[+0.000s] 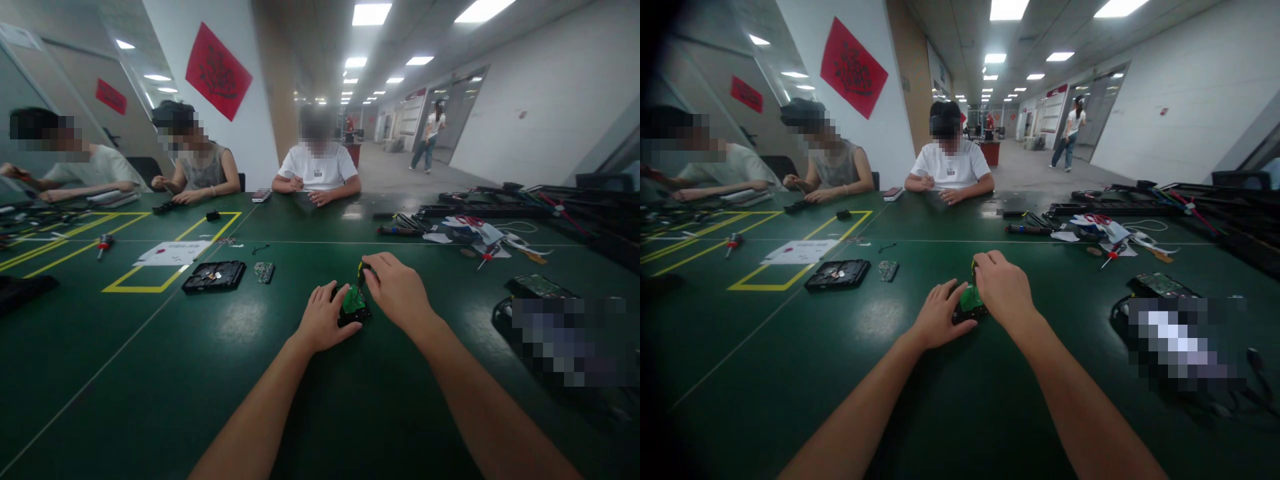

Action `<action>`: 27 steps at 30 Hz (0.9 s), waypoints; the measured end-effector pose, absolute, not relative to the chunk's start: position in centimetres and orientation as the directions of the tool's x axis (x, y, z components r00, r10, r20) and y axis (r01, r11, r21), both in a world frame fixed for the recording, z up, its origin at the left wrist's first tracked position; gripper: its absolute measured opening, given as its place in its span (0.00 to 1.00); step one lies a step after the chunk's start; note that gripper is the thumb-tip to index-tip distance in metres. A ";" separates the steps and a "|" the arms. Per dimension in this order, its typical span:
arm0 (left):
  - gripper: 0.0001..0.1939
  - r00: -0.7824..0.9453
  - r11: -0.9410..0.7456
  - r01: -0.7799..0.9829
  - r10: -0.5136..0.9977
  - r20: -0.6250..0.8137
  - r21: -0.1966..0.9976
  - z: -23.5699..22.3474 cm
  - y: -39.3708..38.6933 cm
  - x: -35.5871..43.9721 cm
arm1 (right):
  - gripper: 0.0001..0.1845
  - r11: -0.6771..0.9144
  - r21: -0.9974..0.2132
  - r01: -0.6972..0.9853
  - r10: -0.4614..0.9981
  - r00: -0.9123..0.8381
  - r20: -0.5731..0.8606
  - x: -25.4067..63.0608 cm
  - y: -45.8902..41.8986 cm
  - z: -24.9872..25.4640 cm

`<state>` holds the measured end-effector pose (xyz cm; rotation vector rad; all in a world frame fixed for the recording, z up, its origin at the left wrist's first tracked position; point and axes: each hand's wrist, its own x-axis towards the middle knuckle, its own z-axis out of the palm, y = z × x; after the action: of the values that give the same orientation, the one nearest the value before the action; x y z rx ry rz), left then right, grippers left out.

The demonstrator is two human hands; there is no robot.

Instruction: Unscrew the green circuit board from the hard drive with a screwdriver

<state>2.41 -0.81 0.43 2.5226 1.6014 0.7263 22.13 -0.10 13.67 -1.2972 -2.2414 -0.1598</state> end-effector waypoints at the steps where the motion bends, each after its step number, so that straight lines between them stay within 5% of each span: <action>1: 0.48 0.365 -0.474 0.826 0.862 0.352 0.304 0.4 -0.9 2.1 | 0.12 0.532 -0.175 0.829 0.768 -0.385 0.511 22.1 -0.1 13.7; 8: 0.39 0.364 -0.503 0.790 0.845 0.393 0.351 0.8 -0.5 1.6 | 0.04 0.511 -0.274 0.815 0.773 -0.296 0.562 21.8 0.5 12.9; 14: 0.38 0.327 -0.486 0.787 0.852 0.410 0.381 1.1 -0.6 2.0 | 0.09 0.481 -0.239 0.844 0.742 -0.246 0.624 21.5 0.6 12.6; 20: 0.35 0.262 -0.422 0.822 0.876 0.405 0.382 1.0 -0.7 2.3 | 0.05 0.596 -0.347 0.724 0.709 -0.271 0.651 21.6 1.1 12.6; 27: 0.30 0.269 -0.434 0.816 0.870 0.413 0.382 0.7 -0.5 2.1 | 0.12 0.613 -0.463 0.640 0.754 -0.298 0.586 22.3 1.8 12.1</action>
<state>2.11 -0.47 0.69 2.4267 1.6174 0.8878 22.29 1.76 12.12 -1.0969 -2.0278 0.1781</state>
